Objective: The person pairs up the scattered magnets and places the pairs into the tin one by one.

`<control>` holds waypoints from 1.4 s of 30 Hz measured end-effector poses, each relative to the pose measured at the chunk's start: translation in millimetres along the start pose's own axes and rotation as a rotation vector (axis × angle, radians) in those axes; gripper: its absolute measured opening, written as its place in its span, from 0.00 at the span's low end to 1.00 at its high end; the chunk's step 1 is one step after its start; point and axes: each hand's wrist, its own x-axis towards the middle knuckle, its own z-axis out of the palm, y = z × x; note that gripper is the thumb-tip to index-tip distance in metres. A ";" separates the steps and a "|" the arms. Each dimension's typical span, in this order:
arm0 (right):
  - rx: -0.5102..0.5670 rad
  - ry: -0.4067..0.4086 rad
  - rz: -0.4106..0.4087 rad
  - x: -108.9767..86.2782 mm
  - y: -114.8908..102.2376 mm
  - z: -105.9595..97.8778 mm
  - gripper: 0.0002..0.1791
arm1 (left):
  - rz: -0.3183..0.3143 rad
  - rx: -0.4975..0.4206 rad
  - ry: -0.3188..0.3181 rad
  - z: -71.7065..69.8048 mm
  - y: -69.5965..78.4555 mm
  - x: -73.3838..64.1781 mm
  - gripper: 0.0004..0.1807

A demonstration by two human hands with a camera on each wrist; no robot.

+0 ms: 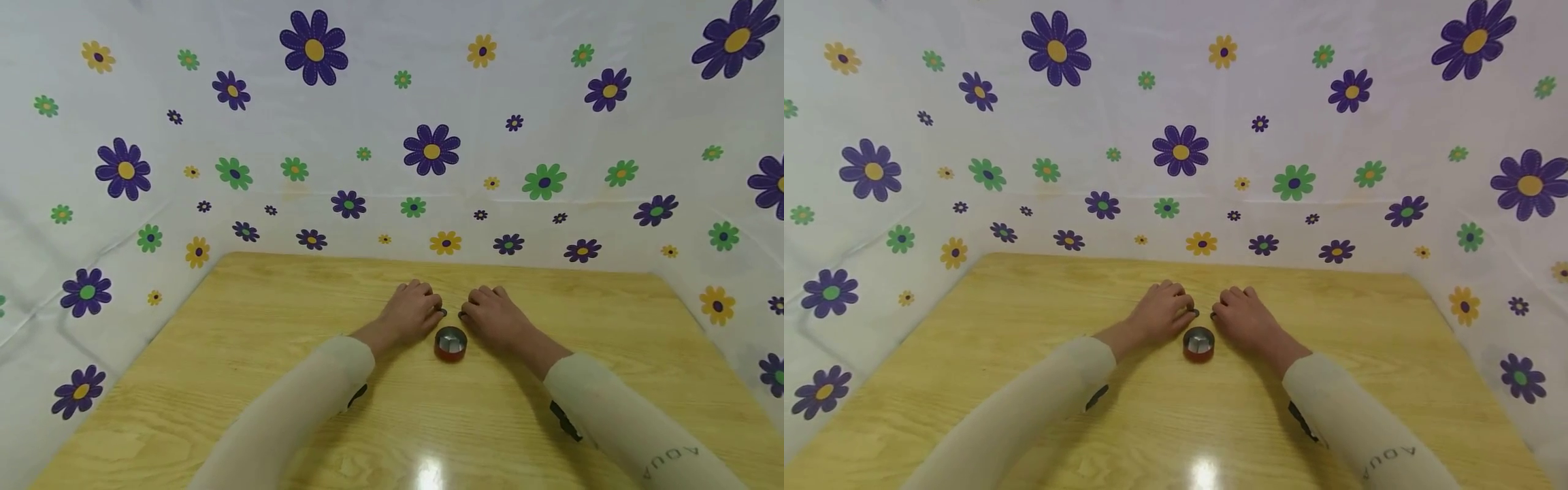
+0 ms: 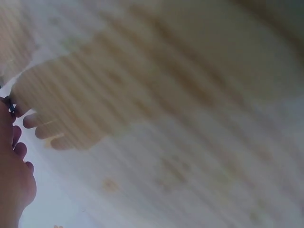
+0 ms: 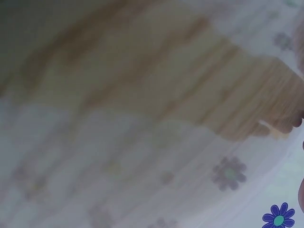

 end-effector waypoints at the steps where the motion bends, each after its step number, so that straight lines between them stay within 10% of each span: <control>1: -0.002 0.006 -0.001 0.1 -0.3 0.0 0.10 | 0.001 0.003 -0.001 0.2 0.6 0.6 0.13; 21: -0.081 0.014 -0.060 9.7 -2.9 -2.7 0.09 | 0.012 0.006 -0.012 -1.0 5.0 8.3 0.16; 42: 0.046 0.041 -0.129 9.3 -4.8 0.3 0.15 | 0.097 0.125 -0.006 -7.5 4.4 -23.2 0.14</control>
